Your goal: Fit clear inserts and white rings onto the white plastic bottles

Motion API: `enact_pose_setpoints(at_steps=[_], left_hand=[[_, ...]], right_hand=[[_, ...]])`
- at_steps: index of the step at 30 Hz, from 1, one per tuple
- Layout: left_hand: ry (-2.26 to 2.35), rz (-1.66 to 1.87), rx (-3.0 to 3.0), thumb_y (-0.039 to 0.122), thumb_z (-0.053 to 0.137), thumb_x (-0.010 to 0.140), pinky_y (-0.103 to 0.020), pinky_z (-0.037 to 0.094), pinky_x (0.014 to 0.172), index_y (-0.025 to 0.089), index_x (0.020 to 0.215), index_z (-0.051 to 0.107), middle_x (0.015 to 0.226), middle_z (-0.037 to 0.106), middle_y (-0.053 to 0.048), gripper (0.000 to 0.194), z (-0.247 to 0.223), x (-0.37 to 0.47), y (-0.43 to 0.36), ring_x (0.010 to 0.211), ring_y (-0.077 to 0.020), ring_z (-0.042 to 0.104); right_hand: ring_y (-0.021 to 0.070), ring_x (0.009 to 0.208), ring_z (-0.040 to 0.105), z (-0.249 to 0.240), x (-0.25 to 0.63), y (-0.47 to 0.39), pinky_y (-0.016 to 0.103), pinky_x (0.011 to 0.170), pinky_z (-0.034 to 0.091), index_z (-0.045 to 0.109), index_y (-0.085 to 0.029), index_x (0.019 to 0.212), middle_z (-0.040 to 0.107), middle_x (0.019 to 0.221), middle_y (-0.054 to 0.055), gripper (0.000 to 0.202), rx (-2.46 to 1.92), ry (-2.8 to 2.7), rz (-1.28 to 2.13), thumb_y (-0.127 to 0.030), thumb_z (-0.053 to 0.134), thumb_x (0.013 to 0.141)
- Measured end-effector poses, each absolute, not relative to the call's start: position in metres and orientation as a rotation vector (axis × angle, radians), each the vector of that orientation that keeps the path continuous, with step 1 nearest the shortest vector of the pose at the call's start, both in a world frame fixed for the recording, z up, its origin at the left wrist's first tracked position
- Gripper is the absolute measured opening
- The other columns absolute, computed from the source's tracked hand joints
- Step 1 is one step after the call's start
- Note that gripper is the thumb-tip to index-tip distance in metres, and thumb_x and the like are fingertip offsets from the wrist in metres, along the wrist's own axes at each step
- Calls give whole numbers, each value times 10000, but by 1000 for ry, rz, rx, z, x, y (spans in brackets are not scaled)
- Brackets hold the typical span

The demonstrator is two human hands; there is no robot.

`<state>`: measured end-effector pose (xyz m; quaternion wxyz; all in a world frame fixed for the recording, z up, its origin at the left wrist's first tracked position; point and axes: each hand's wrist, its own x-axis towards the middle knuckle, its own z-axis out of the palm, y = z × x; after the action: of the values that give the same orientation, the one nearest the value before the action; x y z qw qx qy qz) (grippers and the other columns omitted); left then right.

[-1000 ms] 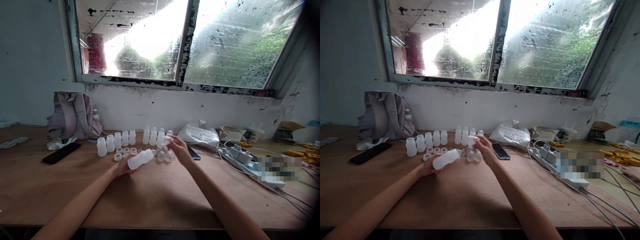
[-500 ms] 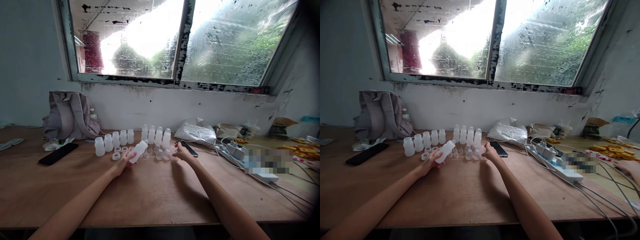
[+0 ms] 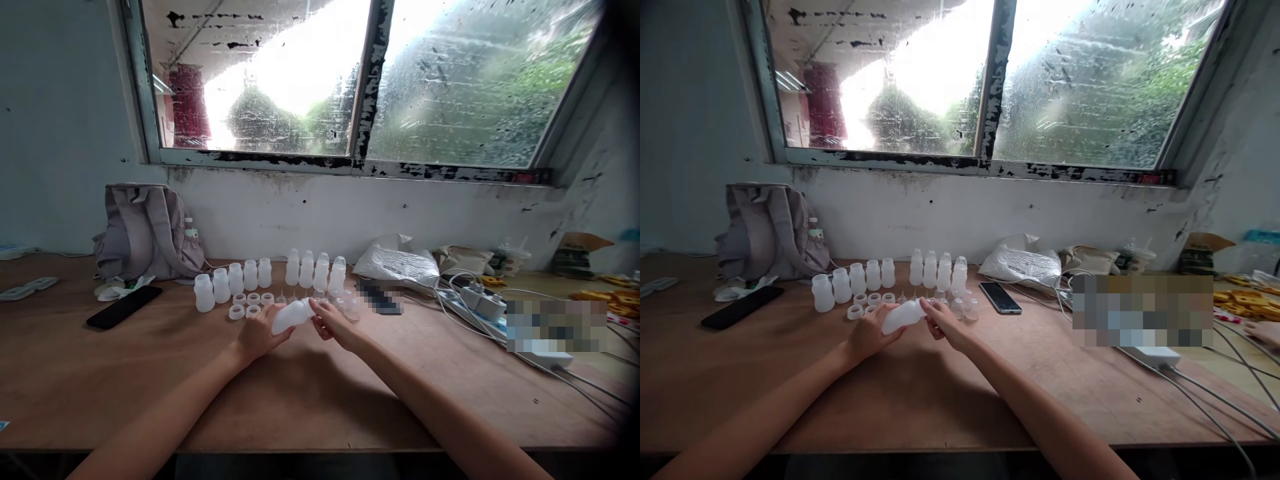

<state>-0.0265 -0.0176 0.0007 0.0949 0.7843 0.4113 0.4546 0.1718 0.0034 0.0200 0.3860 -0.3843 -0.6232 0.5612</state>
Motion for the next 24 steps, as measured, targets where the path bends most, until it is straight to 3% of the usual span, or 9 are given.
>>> enact_pose_setpoints(at_steps=[3, 9, 12, 15, 17, 20, 22, 24], left_hand=[[1131, 1293, 2244, 406, 619, 653, -303, 401, 770, 229, 991, 551, 944, 564, -77, 388, 4, -24, -22, 877, -245, 527], [1123, 1130, 2199, 435, 561, 696, -254, 369, 562, 201, 865, 546, 687, 574, -23, 289, 9, -19, -32, 609, -171, 523], [1101, 1073, 1981, 481, 539, 696, -225, 326, 464, 177, 806, 551, 604, 549, -8, 324, 6, -14, -31, 489, -127, 477], [921, 919, 1547, 553, 390, 746, -203, 229, 355, 139, 773, 544, 548, 534, -16, 443, 2, -10, -25, 357, -81, 381], [777, 865, 1294, 575, 292, 764, -198, 163, 324, 117, 767, 546, 506, 521, -22, 524, 2, -10, -21, 310, -64, 326], [669, 937, 1107, 573, 294, 759, -196, 119, 316, 95, 785, 556, 475, 510, -19, 545, 6, -16, -15, 286, -45, 295], [669, 1030, 1068, 559, 338, 755, -188, 124, 315, 97, 821, 554, 508, 532, -21, 515, 10, -22, -12, 296, -41, 315], [682, 1109, 1066, 548, 365, 753, -180, 148, 318, 109, 861, 540, 551, 553, -19, 485, 12, -29, -9, 315, -42, 340]], right_hand=[[24, 321, 164, 16, 163, 0, 150, 323, 109, 417, -199, 748, 252, 413, -116, 382, -1035, -1443, 1318, -567, 513, 705], [26, 332, 222, 15, 159, -9, 162, 319, 142, 416, -191, 696, 307, 459, -94, 366, -1100, -1280, 1222, -521, 572, 668], [29, 339, 195, 14, 159, -11, 164, 328, 125, 418, -189, 698, 250, 436, -108, 358, -1122, -1231, 1274, -506, 582, 662], [30, 350, 213, 19, 159, -13, 167, 341, 145, 431, -188, 704, 289, 454, -97, 327, -1008, -1298, 1264, -473, 588, 670], [45, 389, 306, 25, 159, -12, 174, 363, 225, 483, -199, 813, 399, 538, -64, 281, -859, -1404, 1282, -422, 591, 679], [115, 603, 499, 32, 168, -1, 223, 488, 387, 434, -269, 1079, 526, 837, 5, 456, -719, -1568, 1244, -288, 595, 653], [164, 758, 531, 32, 183, 14, 272, 595, 430, 399, -262, 1129, 516, 972, 41, 482, -796, -1639, 1021, -225, 524, 664], [191, 815, 514, 27, 209, 35, 326, 692, 424, 435, -210, 1097, 512, 970, 69, 411, -1026, -1629, 544, -191, 453, 687]])
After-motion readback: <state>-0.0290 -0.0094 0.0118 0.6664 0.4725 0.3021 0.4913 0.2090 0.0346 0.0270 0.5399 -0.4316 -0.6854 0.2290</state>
